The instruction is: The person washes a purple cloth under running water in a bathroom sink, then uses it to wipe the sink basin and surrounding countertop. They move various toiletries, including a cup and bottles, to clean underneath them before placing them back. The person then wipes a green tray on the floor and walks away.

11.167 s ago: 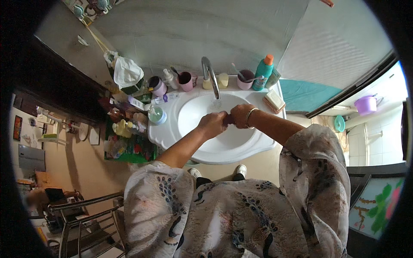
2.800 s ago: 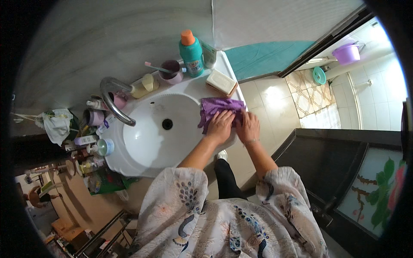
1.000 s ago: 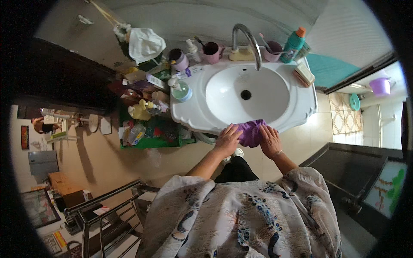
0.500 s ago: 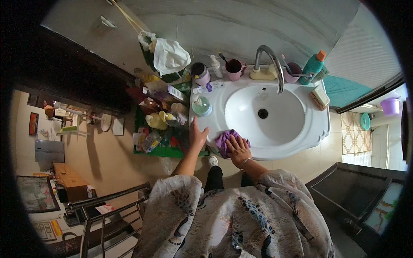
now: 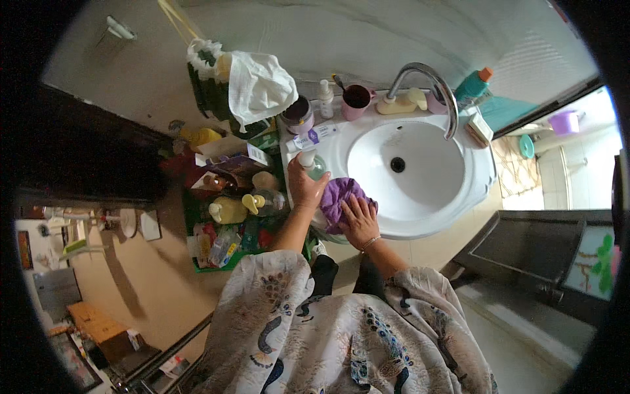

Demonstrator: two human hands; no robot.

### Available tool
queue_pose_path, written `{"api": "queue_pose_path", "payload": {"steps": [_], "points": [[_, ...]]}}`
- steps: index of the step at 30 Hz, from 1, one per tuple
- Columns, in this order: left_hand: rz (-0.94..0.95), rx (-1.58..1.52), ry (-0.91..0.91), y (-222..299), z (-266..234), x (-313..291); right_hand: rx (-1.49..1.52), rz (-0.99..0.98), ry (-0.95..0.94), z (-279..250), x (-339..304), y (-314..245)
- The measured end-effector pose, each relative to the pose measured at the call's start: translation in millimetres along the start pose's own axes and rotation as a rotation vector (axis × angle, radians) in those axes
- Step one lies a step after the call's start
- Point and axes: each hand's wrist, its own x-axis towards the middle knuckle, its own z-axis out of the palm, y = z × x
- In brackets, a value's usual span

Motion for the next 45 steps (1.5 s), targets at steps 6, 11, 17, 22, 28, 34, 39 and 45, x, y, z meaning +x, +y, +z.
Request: {"api": "queue_pose_path", "payload": {"steps": [6, 11, 17, 22, 28, 34, 39, 45], "points": [[0.071, 0.109, 0.037, 24.7, -17.5, -2.7, -0.039, 0.079, 0.062, 2.0, -8.8, -8.4], [0.076, 0.038, 0.025, 6.7, -16.1, 0.3, -0.02, 0.066, 0.098, -0.5, 15.5, -0.9], [-0.006, -0.147, 0.108, -1.0, -11.4, -11.2, -0.013, -0.049, 0.071, 0.9, 9.8, -1.9], [0.067, -0.107, 0.019, 26.2, -47.8, -41.9, 0.045, -0.158, 0.044, 5.6, 32.2, 18.9], [-0.022, -0.198, 0.018, 56.3, -94.7, -96.2, -0.009, -0.137, 0.072, -3.8, 133.9, 27.7], [-0.234, -0.378, -0.005, 76.7, -114.8, -122.0, 0.038, -0.134, 0.198, -3.8, 160.5, 29.1], [-0.105, -0.213, 0.076, 70.2, -123.5, -129.9, 0.04, -0.383, 0.065, 14.3, 107.4, 11.8], [-0.142, -0.204, 0.065, 71.6, -145.0, -134.1, 0.048, -0.469, 0.079, 15.9, 169.9, -26.5]]}}
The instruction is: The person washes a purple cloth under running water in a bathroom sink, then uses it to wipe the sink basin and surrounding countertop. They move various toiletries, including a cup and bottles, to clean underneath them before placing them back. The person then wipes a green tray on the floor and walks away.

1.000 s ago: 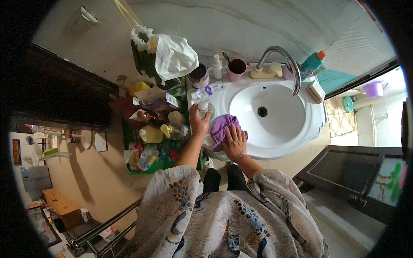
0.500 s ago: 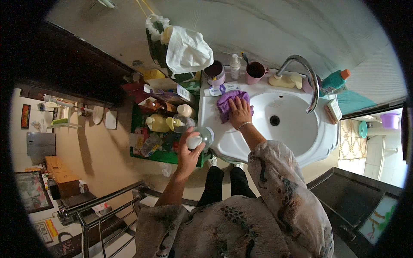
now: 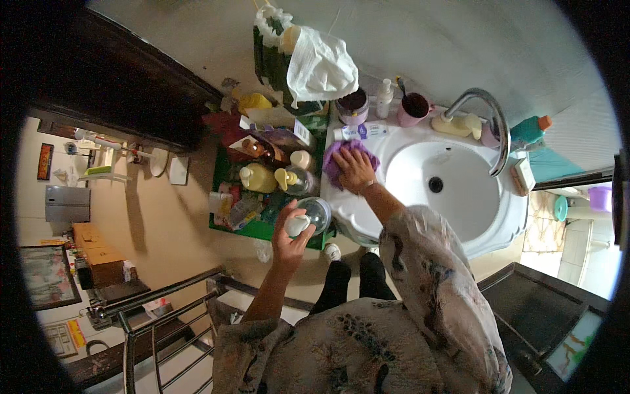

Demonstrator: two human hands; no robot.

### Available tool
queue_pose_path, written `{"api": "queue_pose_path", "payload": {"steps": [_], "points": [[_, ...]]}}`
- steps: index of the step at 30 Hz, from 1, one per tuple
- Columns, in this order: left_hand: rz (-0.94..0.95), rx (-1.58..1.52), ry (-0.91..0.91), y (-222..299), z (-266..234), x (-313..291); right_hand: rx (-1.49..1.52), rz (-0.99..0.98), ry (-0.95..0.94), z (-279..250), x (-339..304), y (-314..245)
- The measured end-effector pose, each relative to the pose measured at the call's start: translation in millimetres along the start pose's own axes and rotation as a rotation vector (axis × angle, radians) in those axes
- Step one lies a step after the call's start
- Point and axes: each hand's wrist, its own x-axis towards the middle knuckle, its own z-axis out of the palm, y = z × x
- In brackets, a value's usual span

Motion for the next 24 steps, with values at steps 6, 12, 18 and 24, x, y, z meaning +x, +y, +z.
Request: {"api": "queue_pose_path", "payload": {"steps": [6, 12, 18, 24], "points": [[-0.001, 0.063, -0.021, -3.4, -22.6, -17.1, -0.111, 0.07, -0.138, 27.2, 0.0, -30.8], [0.074, -0.019, -0.013, -2.1, -13.2, -4.6, -0.076, -0.01, -0.288, 2.2, -123.4, -82.6], [0.206, 0.104, -0.109, -3.7, 33.4, 18.6, -0.116, 0.177, -0.259, -37.6, -252.3, -33.0], [0.178, 0.064, -0.165, -20.6, 79.4, 39.5, -0.089, 0.471, -0.071, -120.8, -348.8, 25.5]]}}
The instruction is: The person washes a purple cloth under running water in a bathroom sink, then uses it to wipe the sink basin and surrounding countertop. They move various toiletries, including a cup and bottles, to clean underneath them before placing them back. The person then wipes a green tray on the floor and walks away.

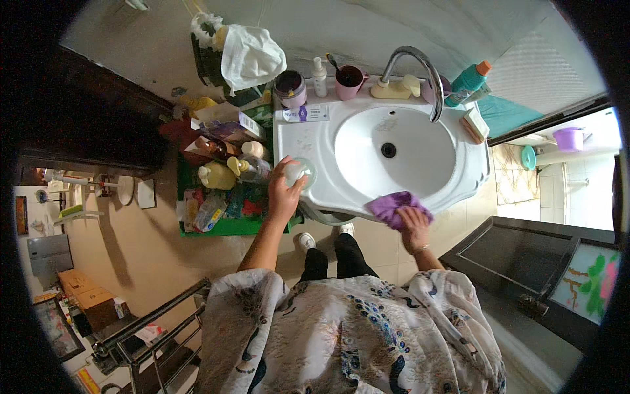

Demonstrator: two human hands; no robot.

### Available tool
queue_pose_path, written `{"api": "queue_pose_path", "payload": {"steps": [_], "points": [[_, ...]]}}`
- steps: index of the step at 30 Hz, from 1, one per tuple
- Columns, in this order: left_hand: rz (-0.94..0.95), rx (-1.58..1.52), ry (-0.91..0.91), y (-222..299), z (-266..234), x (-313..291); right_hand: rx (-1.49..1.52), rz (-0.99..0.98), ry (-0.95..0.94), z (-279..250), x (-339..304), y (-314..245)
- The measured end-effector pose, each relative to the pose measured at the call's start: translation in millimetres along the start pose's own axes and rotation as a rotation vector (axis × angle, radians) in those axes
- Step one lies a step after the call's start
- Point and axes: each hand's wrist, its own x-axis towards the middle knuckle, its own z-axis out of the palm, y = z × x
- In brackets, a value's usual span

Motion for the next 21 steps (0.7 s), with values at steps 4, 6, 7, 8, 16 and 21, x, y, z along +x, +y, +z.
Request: {"api": "queue_pose_path", "payload": {"steps": [4, 6, 7, 8, 16, 21], "points": [[-0.004, 0.1, -0.043, -14.4, 14.4, 7.4, -0.08, 0.116, 0.184, 5.0, -6.2, 31.2], [-0.032, 0.103, -0.057, -33.3, 15.0, 4.7, -0.072, 0.093, 0.202, 15.9, 6.6, 18.6], [-0.127, 0.063, -0.077, -34.6, 13.9, 2.5, 0.026, 0.027, 0.124, 30.8, 15.6, 11.6], [-0.151, 0.04, -0.085, -35.2, 13.5, 3.6, 0.122, -0.042, 0.044, 44.9, 25.8, 2.7], [-0.194, 0.039, -0.262, -27.4, -21.4, 11.5, 0.349, -0.022, 0.006, 106.5, 148.3, -91.9], [-0.339, -0.212, -0.104, -30.8, -41.8, 32.9, 0.885, 0.263, 0.062, 58.2, 218.5, -97.4]]}}
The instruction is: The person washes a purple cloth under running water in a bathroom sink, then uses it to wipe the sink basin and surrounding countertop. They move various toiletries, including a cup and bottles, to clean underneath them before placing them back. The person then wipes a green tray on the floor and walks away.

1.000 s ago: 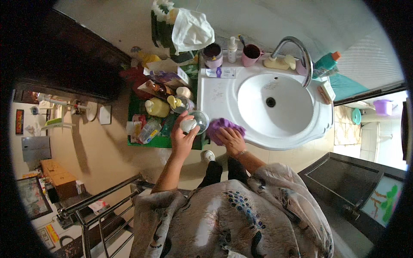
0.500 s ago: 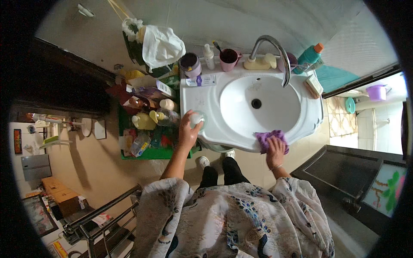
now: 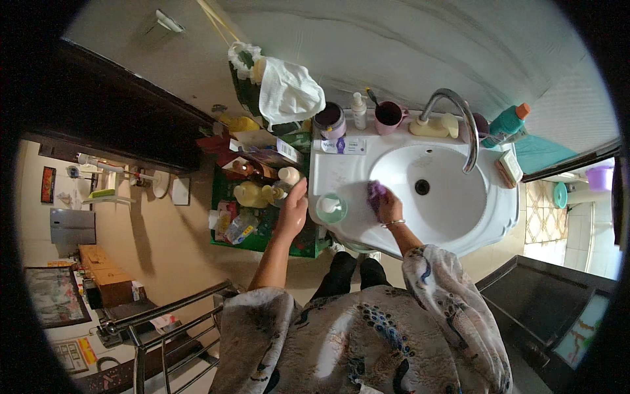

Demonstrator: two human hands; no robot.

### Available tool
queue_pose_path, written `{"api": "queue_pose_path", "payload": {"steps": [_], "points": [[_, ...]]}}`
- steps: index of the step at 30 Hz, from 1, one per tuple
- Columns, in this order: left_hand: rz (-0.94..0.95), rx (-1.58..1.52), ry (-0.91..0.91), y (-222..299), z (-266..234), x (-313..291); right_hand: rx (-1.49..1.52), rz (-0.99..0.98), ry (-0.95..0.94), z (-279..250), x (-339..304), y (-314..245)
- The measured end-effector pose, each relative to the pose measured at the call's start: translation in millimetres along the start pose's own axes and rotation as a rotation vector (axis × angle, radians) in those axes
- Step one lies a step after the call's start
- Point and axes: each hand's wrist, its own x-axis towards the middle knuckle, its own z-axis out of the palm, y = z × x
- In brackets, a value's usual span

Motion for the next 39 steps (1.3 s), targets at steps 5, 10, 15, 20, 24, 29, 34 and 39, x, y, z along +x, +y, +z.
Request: {"api": "queue_pose_path", "payload": {"steps": [5, 10, 15, 20, 24, 29, 34, 39], "points": [[-0.099, -0.081, 0.03, 15.0, 12.9, 49.8, 0.137, -0.201, 0.053, 13.0, 29.9, -23.0], [-0.079, 0.223, 0.139, -50.4, 36.3, 108.6, -0.653, -0.553, -0.22, 26.1, 45.1, 4.6], [0.067, 0.478, 0.453, -52.6, 38.8, 140.7, -0.628, -0.51, -0.25, 31.4, 42.6, 6.1], [0.041, 0.612, 0.35, -52.1, 33.6, 160.4, -0.669, -0.487, -0.259, 28.1, 48.2, 15.4], [0.054, 0.86, 0.329, -74.0, 28.3, 156.4, -0.668, -0.486, -0.319, 28.6, 40.3, -3.4], [0.095, 0.825, 0.364, -76.2, 34.7, 147.6, -0.636, -0.561, -0.326, 21.1, 39.9, -1.5], [0.18, 0.734, 0.268, -72.1, 26.7, 152.9, -0.666, -0.563, -0.336, 19.9, 39.3, -6.7], [0.157, 0.863, 0.191, -46.4, 29.1, 148.1, -0.711, -0.549, -0.346, 13.3, 37.2, -6.4]]}}
